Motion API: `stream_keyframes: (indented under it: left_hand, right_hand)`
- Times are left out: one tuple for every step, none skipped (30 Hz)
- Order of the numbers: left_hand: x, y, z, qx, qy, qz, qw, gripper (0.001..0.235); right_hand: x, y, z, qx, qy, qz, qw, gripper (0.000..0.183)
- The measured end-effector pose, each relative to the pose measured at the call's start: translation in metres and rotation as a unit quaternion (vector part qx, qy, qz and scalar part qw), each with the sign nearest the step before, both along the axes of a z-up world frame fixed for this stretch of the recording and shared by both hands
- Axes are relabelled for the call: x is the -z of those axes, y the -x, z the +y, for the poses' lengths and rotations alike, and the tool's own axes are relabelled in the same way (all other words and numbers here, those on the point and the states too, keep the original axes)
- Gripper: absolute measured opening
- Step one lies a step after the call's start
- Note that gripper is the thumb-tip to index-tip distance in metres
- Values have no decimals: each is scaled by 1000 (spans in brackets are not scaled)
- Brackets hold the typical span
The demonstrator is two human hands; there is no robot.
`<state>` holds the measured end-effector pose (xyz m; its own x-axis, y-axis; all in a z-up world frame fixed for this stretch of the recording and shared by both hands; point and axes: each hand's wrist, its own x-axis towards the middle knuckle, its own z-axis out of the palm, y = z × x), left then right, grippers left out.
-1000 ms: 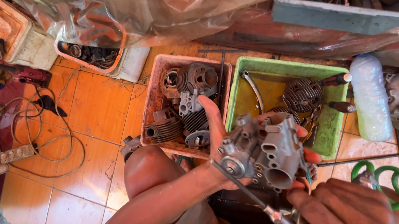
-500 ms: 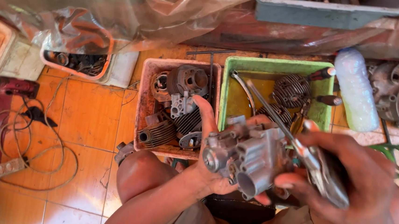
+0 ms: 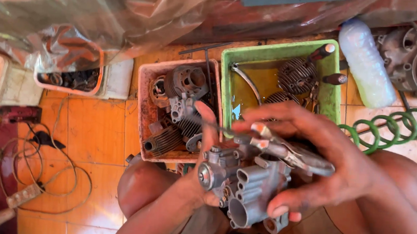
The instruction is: Cleaning motorcycle carburetor internals using a compressed air blow gun to clear passages.
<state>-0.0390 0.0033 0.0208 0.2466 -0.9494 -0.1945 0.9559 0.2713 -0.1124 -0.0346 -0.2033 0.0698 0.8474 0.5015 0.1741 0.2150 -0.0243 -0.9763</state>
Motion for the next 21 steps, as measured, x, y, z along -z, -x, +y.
stream_keyframes:
  left_hand:
    - [-4, -2, 0, 7, -1, 0, 1000, 141]
    - [-8, -4, 1, 12, -23, 19, 999, 142]
    - [-12, -5, 2, 14, -45, 38, 998, 143]
    - [-14, -4, 2, 18, -46, 40, 998, 143]
    - [-15, -5, 2, -14, -66, 25, 997, 138]
    - [-17, -6, 3, -47, -86, 10, 995, 134]
    - [-19, -6, 4, -49, -87, 12, 995, 134]
    - [-22, -5, 6, -91, -50, 33, 994, 136]
    - [-24, -5, 7, -132, -13, 52, 990, 138]
    - [-25, -2, 9, -134, -14, 52, 989, 138]
    - [-25, -2, 10, -148, 62, 81, 984, 143]
    - [-26, -2, 11, -162, 136, 111, 971, 154]
    - [-27, -4, 9, -164, 135, 113, 971, 154]
    - [-27, -6, 8, -177, 58, 60, 981, 115]
    - [-27, -9, 6, -189, -18, 6, 982, 76]
    - [-21, -9, 10, -190, -19, 7, 982, 76]
    - [-15, -8, 13, -155, -66, -7, 986, 78]
    - [-8, -7, 16, -119, -112, -20, 986, 82]
    - [-7, -6, 17, -121, -115, -14, 986, 82]
    - [-5, -5, 18, -127, -63, -26, 990, 88]
    - [-3, -5, 17, -131, -10, -40, 990, 95]
  right_hand:
    - [0, -6, -2, 7, -1, 0, 1000, 103]
    - [0, -11, -4, -38, -10, 31, 999, 86]
    - [0, -16, -6, -85, -19, 62, 994, 70]
    - [9, -13, -5, -81, -21, 63, 994, 70]
    - [17, -13, -5, -86, -76, 74, 991, 59]
    - [25, -13, -4, -91, -131, 85, 984, 47]
    - [28, -13, -5, -93, -132, 87, 983, 47]
    - [31, -12, -5, -29, -97, 66, 993, 36]
    - [35, -13, -5, 35, -62, 43, 997, 27]
    - [29, -11, -1, 33, -62, 43, 997, 27]
    - [23, -10, 2, 103, -48, 60, 992, 20]
    - [18, -9, 4, 172, -34, 78, 981, 15]
    - [17, -7, 6, 171, -35, 81, 981, 15]
    - [16, -6, 9, 182, -1, 51, 982, 12]
    - [15, -6, 11, 193, 33, 21, 980, 11]
    - [6, -3, 15, 192, 33, 22, 981, 11]
    - [-3, -1, 19, 186, 38, 21, 982, 13]
    - [-11, 0, 23, 180, 43, 20, 983, 16]
    - [-5, 2, 19, 176, 41, 26, 983, 16]
    - [2, 5, 15, 178, 83, -22, 980, 21]
    - [9, 7, 11, 180, 124, -73, 973, 27]
